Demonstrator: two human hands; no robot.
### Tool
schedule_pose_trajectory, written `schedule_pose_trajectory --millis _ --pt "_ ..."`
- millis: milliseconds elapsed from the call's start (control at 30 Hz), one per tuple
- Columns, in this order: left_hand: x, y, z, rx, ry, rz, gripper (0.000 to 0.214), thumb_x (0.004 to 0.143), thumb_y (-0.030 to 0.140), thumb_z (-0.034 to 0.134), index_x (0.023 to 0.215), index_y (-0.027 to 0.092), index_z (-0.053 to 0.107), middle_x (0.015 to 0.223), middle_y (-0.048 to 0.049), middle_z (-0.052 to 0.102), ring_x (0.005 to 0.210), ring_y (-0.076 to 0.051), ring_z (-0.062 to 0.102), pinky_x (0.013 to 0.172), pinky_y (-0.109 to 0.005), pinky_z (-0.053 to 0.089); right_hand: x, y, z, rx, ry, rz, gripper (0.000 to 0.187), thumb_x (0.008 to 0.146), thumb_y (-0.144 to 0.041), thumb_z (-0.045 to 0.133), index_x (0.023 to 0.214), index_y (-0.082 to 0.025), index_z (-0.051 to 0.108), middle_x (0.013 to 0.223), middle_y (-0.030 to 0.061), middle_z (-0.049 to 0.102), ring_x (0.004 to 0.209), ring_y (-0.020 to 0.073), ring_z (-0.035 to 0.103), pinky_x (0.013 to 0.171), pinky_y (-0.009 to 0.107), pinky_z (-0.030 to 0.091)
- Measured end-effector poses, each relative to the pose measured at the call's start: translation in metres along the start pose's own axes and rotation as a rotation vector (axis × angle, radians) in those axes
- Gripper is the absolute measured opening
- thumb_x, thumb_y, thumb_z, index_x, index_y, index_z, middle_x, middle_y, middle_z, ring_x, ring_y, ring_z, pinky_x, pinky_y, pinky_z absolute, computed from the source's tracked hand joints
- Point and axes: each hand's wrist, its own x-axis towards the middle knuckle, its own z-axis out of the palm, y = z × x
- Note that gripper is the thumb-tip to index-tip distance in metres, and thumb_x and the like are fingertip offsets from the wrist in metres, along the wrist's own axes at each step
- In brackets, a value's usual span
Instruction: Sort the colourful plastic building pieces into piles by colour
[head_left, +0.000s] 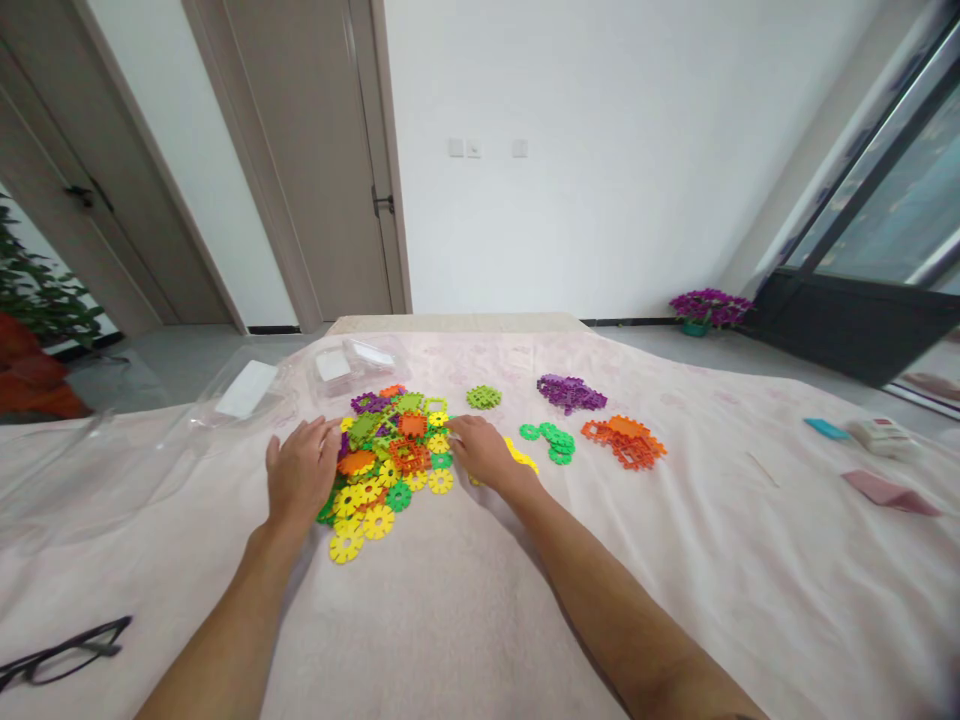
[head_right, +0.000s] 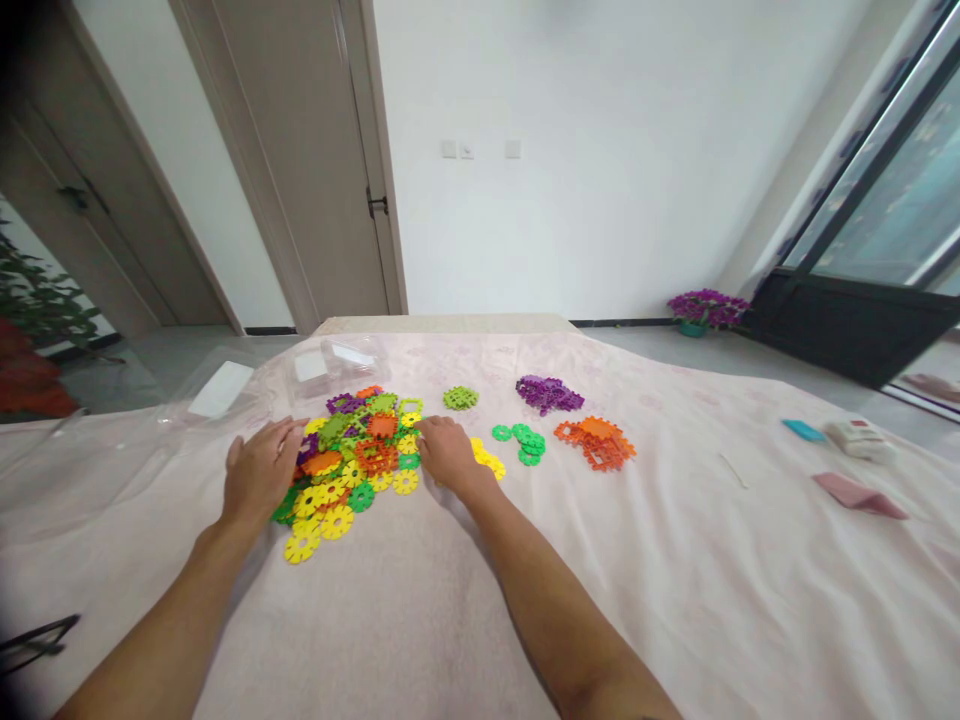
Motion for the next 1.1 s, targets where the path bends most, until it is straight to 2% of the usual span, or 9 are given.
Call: schedule_pose_trajectory --millis 67,133,267,400,533,667,767,933,1100 --pt "0.001 -0.022 0.007 -0.018 -0.081 -0.124 0.055 0.102 0.045 0.025 0.133 0.022 0.063 0.145 -0.0129 0.058 0.14 -0.031 0.046 0.118 -0.063 0.018 0.001 -0.005 0.006 0.035 0.025 -0.026 0.039 0.097 -0.019 0.048 0.134 -0.019 0.061 0.131 0.0101 0.066 0.122 0.0217 0.057 0.104 0.032 0.04" --pt "-0.001 -0.035 0.016 -0.038 -0.19 -0.181 0.057 0.101 0.047 0.023 0.139 0.023 0.058 0.148 -0.0131 0.055 0.142 -0.032 0.043 0.117 -0.066 0.018 0.005 -0.009 0.01 0.062 0.045 -0.054 0.041 0.097 -0.018 0.048 0.137 -0.019 0.058 0.135 0.0104 0.064 0.125 0.0218 0.055 0.106 0.033 0.04" --pt "-0.002 -0.036 0.03 -0.046 -0.331 -0.053 0.06 0.1 0.052 0.025 0.138 0.02 0.058 0.149 -0.0136 0.054 0.143 -0.031 0.042 0.118 -0.061 0.021 0.018 -0.02 0.015 0.045 0.034 -0.098 0.045 0.097 -0.018 0.048 0.141 -0.019 0.053 0.141 0.0109 0.059 0.129 0.0223 0.051 0.109 0.034 0.038" --pt "0.0 -0.036 0.034 -0.096 -0.332 0.003 0.061 0.1 0.052 0.023 0.138 0.018 0.059 0.147 -0.0114 0.056 0.142 -0.027 0.045 0.119 -0.051 0.028 0.033 -0.03 0.022 -0.032 -0.004 -0.127 0.042 0.096 -0.019 0.05 0.138 -0.02 0.054 0.144 0.0108 0.057 0.129 0.0223 0.051 0.107 0.034 0.038" --pt "0.002 -0.043 0.037 -0.125 -0.311 -0.003 0.06 0.1 0.052 0.026 0.134 0.019 0.062 0.144 -0.0094 0.06 0.137 -0.025 0.051 0.117 -0.044 0.034 0.038 -0.031 0.028 -0.12 -0.047 -0.126 0.024 0.098 -0.021 0.049 0.116 -0.023 0.066 0.119 0.0075 0.07 0.113 0.0214 0.06 0.097 0.031 0.042" --pt "0.004 -0.047 0.04 -0.12 -0.281 0.002 0.058 0.098 0.051 0.029 0.131 0.019 0.065 0.139 -0.0087 0.064 0.131 -0.025 0.056 0.113 -0.041 0.041 0.035 -0.029 0.027 -0.157 0.006 -0.111 0.026 0.101 -0.026 0.044 0.104 -0.021 0.069 0.104 0.0085 0.073 0.101 0.0222 0.064 0.089 0.031 0.044" --pt "0.004 -0.048 0.041 -0.122 -0.271 0.006 0.058 0.098 0.051 0.029 0.13 0.018 0.066 0.138 -0.0087 0.064 0.129 -0.025 0.058 0.111 -0.04 0.042 0.032 -0.028 0.025 -0.12 0.049 -0.124 0.025 0.098 -0.021 0.046 0.108 -0.021 0.068 0.106 0.0082 0.072 0.102 0.0219 0.063 0.091 0.031 0.044" --pt "0.004 -0.048 0.041 -0.139 -0.263 0.015 0.057 0.097 0.05 0.031 0.129 0.018 0.066 0.137 -0.009 0.065 0.127 -0.026 0.059 0.111 -0.042 0.043 0.028 -0.028 0.029 -0.001 0.057 -0.286 0.038 0.093 -0.016 0.053 0.129 -0.022 0.062 0.135 0.0067 0.064 0.123 0.0199 0.056 0.104 0.03 0.039" --pt "0.004 -0.046 0.039 -0.151 -0.261 -0.002 0.057 0.096 0.051 0.033 0.128 0.018 0.067 0.137 -0.0089 0.065 0.127 -0.026 0.059 0.111 -0.042 0.043 0.026 -0.032 0.034 -0.012 0.044 -0.199 0.028 0.097 -0.021 0.052 0.121 -0.024 0.067 0.121 0.0071 0.07 0.114 0.021 0.061 0.099 0.031 0.041"
